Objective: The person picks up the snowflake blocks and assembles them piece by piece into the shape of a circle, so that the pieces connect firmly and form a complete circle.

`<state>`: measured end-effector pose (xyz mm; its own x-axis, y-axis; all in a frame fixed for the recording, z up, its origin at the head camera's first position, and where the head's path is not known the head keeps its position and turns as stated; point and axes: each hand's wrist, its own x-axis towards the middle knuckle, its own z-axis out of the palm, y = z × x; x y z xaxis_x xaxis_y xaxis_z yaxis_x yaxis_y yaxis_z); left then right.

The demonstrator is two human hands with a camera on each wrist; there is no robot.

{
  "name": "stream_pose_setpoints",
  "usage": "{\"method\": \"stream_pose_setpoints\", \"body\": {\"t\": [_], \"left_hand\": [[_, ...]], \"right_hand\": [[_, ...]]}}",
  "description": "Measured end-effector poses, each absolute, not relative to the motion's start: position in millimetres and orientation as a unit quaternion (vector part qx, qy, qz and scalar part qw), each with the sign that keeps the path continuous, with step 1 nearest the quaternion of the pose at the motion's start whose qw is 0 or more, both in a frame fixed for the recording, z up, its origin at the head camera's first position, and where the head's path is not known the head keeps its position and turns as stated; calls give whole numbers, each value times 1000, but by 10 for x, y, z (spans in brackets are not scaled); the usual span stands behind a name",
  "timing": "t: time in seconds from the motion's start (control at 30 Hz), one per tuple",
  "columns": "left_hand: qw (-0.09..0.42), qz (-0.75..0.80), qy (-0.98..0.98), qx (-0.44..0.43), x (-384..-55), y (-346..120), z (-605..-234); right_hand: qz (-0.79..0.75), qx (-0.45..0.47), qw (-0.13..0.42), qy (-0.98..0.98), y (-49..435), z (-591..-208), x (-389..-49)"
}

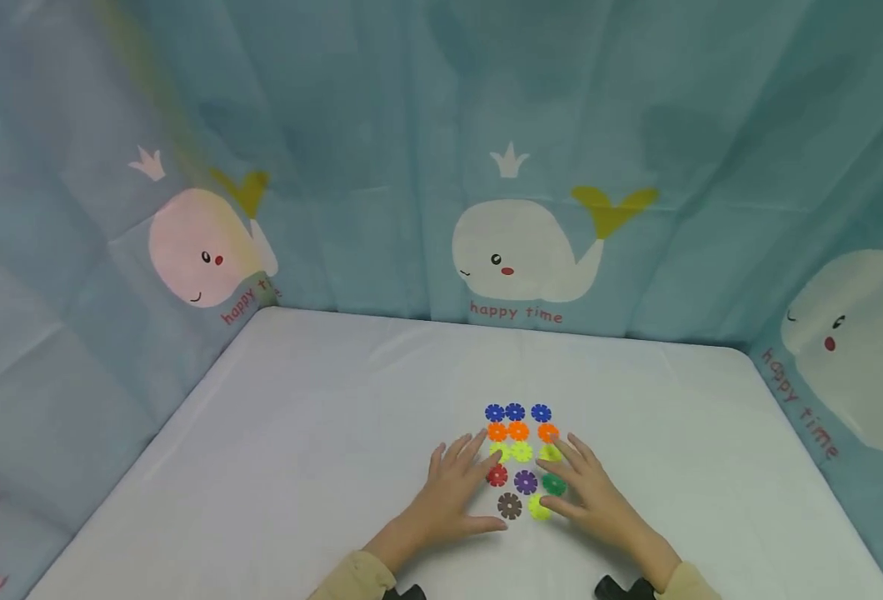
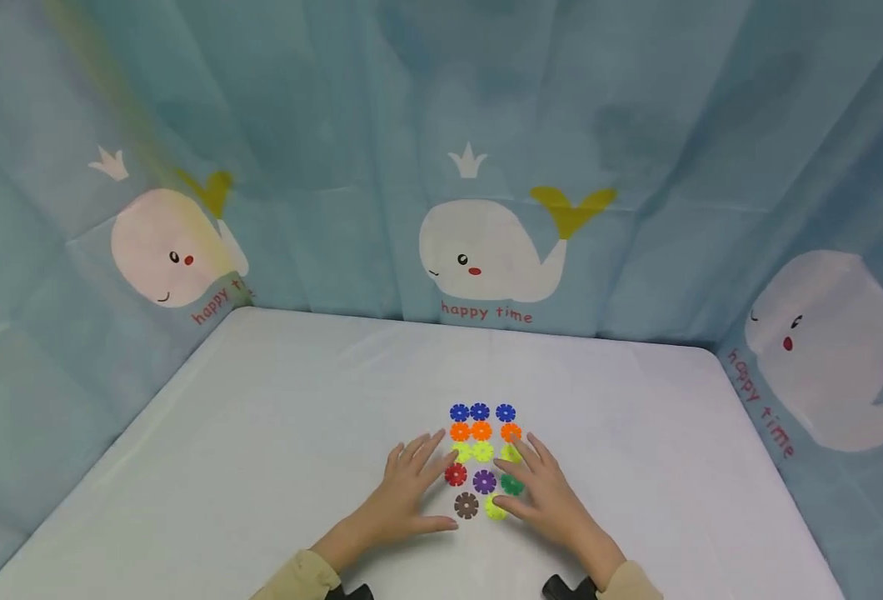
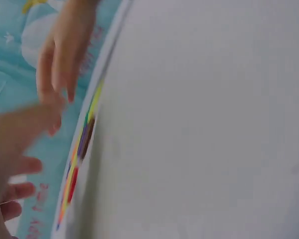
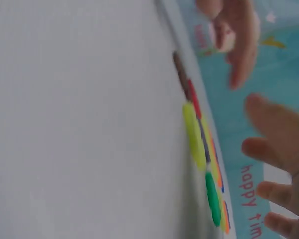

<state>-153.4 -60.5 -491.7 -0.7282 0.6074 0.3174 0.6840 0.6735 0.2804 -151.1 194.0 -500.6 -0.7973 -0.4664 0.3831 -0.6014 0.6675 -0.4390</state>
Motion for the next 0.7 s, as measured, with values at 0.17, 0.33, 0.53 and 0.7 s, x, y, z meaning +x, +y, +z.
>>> {"method": "stream_pose_setpoints", "body": {"t": [0.17, 0.33, 0.53, 0.7], "left_hand": [[147, -184, -900, -366, -1481, -538, -5076], [151, -205, -892, -374, -1450, -519, -5126], [139, -243, -876, -392, -1453, -469, -5154], [178, -198, -864, -426, -1496, -440, -5133]], "right_hand": [[274, 309, 196, -889, 1775, -5117, -1487], [253, 291, 212, -898, 1734, -5188, -1408], [284, 258, 177, -906, 1779, -5212, -1356], [357, 289, 183, -869, 1793, -5198, -1378]]}}
